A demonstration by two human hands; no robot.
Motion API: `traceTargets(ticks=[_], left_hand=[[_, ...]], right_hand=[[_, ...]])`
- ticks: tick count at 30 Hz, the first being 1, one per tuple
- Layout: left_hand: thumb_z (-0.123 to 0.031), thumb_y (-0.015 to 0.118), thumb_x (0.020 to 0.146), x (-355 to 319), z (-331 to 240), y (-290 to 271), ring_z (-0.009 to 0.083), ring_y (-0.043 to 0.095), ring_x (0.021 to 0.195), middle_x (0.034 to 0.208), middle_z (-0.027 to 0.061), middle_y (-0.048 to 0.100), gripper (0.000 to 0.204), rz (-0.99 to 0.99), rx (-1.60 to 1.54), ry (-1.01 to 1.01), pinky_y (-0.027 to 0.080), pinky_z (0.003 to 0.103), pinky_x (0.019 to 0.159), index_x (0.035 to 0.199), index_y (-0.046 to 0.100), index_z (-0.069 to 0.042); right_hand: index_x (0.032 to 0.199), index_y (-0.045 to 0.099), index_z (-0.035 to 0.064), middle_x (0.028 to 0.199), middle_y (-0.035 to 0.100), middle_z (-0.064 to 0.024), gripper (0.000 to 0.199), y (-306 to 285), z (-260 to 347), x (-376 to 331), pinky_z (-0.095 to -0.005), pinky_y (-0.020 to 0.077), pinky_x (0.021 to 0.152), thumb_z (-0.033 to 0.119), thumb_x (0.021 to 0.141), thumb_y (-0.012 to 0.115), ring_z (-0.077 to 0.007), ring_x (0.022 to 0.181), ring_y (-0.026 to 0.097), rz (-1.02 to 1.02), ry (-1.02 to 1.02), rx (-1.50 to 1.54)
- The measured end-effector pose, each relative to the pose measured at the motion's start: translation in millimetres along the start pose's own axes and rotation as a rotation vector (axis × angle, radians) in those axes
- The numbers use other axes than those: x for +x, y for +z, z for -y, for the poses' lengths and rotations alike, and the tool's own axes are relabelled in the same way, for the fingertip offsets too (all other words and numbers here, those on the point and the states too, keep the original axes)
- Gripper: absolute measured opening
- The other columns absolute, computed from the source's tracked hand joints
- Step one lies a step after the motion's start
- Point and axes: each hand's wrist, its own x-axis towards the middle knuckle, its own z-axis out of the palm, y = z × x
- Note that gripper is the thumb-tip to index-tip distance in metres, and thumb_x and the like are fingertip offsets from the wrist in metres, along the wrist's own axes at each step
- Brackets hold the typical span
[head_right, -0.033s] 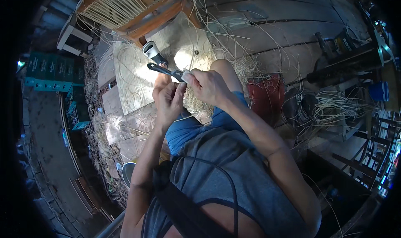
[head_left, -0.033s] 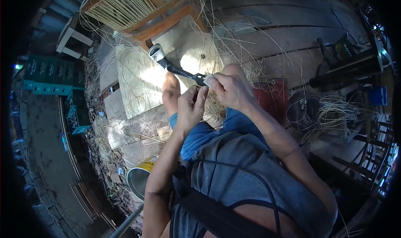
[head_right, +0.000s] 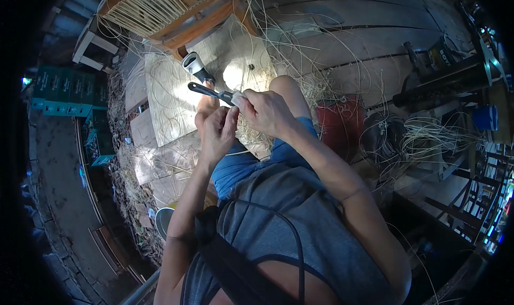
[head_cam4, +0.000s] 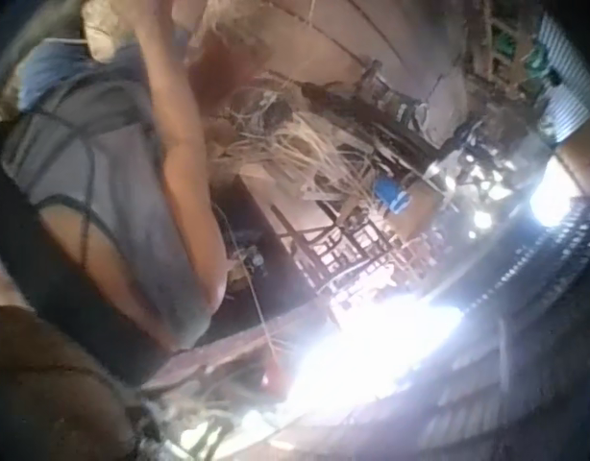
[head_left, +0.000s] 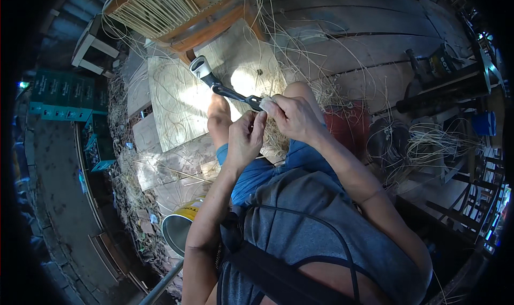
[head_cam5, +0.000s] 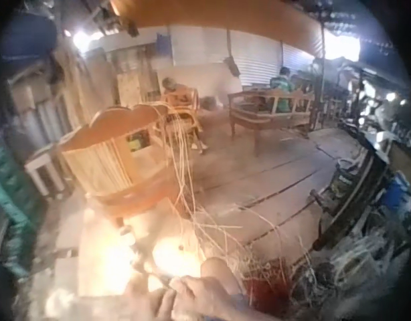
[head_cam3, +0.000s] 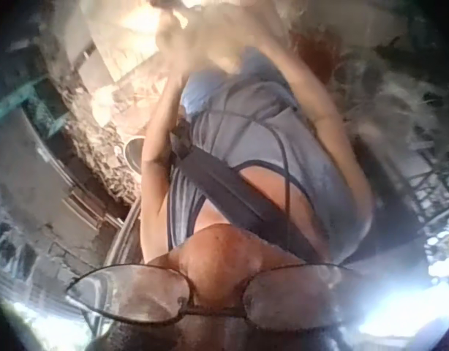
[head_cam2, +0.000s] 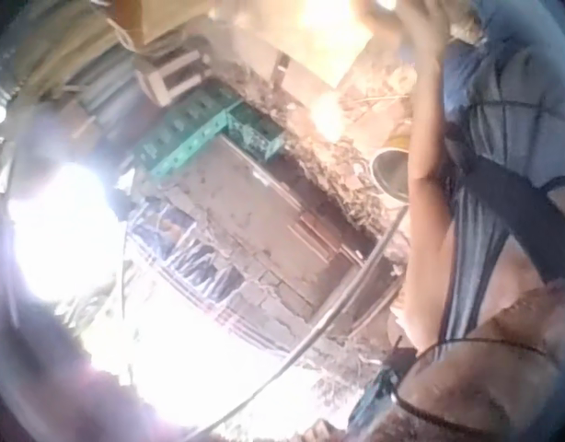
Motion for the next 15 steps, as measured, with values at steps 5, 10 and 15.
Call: traceTargets(ticks=[5, 10, 15], left_hand=[[-0.023, 0.054, 0.097, -2.6, -9.6, -1.2, 0.0098, 0.041, 0.049, 0.054, 0.0077, 0.049, 0.034, 0.027, 0.17, 0.094, 0.035, 0.029, 0.046, 0.075, 0.054, 0.003], [-0.025, 0.051, 0.099, -6.5, 6.3, 18.7, 0.0047, 0.039, 0.051, 0.055, -0.0015, 0.046, 0.037, 0.07, -0.327, -0.263, 0.032, 0.025, 0.044, 0.072, 0.052, -0.001], [-0.027, 0.052, 0.099, -9.4, 6.0, 19.4, 0.0041, 0.039, 0.052, 0.056, -0.0033, 0.045, 0.037, 0.057, -0.368, -0.249, 0.031, 0.023, 0.045, 0.071, 0.052, -0.003]], right_hand=[[0.074, 0.054, 0.0024, 0.055, 0.055, -0.0168, 0.028, 2.5, -1.5, -4.0, -0.0408, 0.0446, 0.048, 0.022, 0.093, 0.053, -0.0333, 0.051, 0.059, -0.018, -0.046, -0.091], [0.073, 0.053, 0.0034, 0.055, 0.054, -0.0178, 0.023, -2.8, -2.8, -2.1, -0.0426, 0.0449, 0.047, 0.018, 0.09, 0.055, -0.0358, 0.052, 0.059, -0.111, 0.02, -0.063], [0.071, 0.053, 0.0032, 0.055, 0.053, -0.019, 0.025, -2.1, -3.1, -3.3, -0.0435, 0.0429, 0.046, 0.019, 0.09, 0.056, -0.0379, 0.053, 0.058, -0.164, 0.047, -0.02]])
